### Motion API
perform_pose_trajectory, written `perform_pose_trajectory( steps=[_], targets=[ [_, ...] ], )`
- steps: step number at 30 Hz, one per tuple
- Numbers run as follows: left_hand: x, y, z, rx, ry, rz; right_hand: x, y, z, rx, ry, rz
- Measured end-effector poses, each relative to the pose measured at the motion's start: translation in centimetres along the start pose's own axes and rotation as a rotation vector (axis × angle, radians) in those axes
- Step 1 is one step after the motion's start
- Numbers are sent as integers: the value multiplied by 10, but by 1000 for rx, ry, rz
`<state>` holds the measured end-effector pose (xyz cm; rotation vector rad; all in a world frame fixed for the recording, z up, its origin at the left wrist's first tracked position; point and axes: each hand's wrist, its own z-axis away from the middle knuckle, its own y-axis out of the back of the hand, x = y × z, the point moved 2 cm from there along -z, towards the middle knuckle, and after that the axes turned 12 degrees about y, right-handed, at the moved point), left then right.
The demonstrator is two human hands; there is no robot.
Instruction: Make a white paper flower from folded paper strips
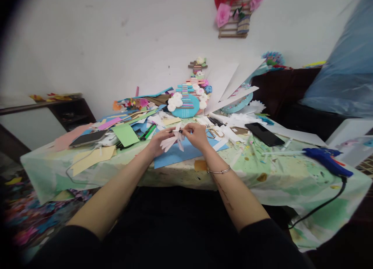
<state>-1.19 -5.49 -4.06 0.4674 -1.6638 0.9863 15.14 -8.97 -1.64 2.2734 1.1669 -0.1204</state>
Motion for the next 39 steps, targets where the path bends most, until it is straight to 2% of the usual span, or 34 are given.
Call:
perform_pose_trajectory(
  steps=[7, 10, 15, 20, 28, 34, 39],
  targets=[
    [-1, -9, 3, -189, 107, -44, 2, -1, 1, 15, -82, -75],
    [1, -9, 2, -128, 81, -46, 0, -2, 0, 2, -90, -89],
    [0, 1, -3, 95, -19, -23, -1, -3, 0, 2, -69, -131],
    [-1, 6, -5, 160, -65, -2, -1, -4, 0, 9, -58, -156],
    [-4, 8, -7, 124, -71, -62, 0, -6, 1, -16, -59, -203],
    [0, -1, -1, 56, -121, -111, -2, -5, 0, -39, -65, -202],
    [0, -3, 0, 68, -127, -143, -2, -5, 0, -21, -70, -182]
  ],
)
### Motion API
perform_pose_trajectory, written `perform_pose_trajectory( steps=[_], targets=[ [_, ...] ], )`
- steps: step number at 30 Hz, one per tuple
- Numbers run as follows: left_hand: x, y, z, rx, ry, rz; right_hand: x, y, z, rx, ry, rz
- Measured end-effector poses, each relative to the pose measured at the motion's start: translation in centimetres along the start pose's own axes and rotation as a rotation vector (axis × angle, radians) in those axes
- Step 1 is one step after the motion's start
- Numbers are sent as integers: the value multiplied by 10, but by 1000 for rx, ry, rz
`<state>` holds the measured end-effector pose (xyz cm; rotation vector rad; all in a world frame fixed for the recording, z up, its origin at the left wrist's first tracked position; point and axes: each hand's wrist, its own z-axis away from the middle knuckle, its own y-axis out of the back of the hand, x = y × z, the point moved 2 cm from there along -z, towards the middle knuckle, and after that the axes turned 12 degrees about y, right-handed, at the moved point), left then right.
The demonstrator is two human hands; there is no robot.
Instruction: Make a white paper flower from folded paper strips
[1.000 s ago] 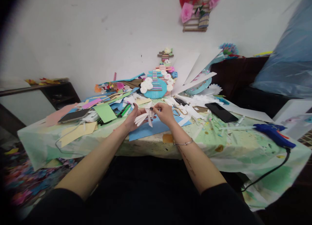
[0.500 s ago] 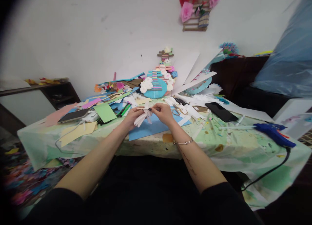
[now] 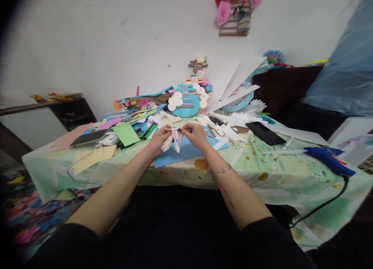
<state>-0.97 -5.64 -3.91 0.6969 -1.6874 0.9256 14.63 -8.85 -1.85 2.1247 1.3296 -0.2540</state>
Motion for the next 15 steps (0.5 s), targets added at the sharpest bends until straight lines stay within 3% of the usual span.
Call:
perform_pose_trajectory(
  steps=[15],
  targets=[
    [-4, -4, -3, -4, 104, -79, 2, 0, 1, 59, 20, 55]
  ],
)
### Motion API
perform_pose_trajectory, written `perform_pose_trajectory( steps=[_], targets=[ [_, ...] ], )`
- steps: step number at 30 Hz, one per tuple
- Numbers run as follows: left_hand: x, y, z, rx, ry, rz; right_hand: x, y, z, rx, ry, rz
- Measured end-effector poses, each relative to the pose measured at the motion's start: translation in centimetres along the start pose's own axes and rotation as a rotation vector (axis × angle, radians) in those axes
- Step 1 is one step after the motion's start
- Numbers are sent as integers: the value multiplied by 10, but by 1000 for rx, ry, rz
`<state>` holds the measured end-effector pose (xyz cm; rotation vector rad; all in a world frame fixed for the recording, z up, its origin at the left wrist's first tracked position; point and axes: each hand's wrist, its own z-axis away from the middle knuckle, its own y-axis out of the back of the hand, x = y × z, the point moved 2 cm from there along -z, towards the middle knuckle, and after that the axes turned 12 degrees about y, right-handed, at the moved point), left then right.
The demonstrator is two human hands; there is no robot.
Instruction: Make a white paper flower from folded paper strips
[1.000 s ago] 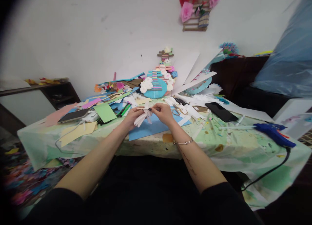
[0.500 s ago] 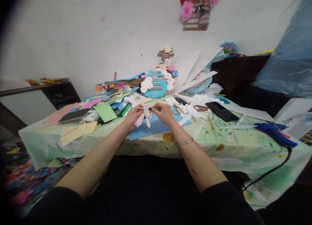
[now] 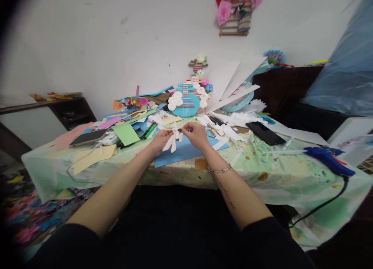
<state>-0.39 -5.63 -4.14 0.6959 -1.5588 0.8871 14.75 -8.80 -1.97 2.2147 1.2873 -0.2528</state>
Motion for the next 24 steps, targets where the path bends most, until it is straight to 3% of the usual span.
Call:
perform_pose_trajectory(
  steps=[7, 17, 24],
  targets=[
    [3, 5, 4, 112, -67, 62, -2, 1, 0, 7, -9, -2],
    [5, 4, 7, -43, -104, 88, -1, 2, 0, 25, -49, -27],
    [1, 8, 2, 67, -58, 105, 2, 3, 0, 8, -74, -59]
  ],
)
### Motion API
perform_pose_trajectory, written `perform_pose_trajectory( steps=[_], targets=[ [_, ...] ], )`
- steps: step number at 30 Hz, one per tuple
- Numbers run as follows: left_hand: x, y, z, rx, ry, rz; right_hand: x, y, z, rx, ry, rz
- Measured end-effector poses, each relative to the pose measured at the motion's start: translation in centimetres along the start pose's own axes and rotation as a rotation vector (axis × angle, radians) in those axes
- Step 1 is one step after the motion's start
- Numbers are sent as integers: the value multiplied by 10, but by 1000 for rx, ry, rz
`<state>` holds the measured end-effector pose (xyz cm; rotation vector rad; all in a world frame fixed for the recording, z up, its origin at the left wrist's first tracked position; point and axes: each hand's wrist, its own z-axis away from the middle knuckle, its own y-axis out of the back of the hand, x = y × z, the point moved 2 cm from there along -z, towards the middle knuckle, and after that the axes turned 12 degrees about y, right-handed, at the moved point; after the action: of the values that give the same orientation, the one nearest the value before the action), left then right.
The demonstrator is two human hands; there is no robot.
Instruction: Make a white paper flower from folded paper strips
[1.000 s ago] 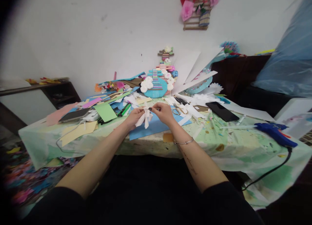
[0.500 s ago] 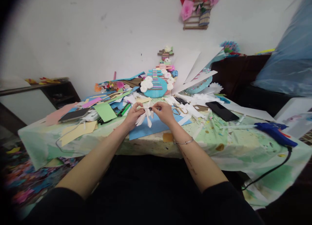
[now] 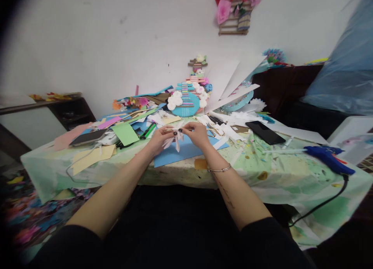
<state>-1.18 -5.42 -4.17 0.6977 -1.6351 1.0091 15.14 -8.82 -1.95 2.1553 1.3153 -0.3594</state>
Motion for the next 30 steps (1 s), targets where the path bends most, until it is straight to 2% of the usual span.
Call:
perform_pose_trajectory(
  steps=[5, 11, 16, 25, 30],
  targets=[
    [-1, 2, -2, -7, -45, -77, 1, 0, 1, -12, -18, 30],
    [-2, 2, -3, -117, -81, -104, 0, 0, 1, -16, -16, 58],
    [-3, 4, -3, -72, -52, -132, 2, 0, 0, -11, -35, 35],
    [1, 1, -1, -13, -35, -41, 4, -1, 0, 0, -77, -57],
    [0, 2, -1, -28, -43, -64, 4, -2, 0, -13, -103, -111]
  ],
)
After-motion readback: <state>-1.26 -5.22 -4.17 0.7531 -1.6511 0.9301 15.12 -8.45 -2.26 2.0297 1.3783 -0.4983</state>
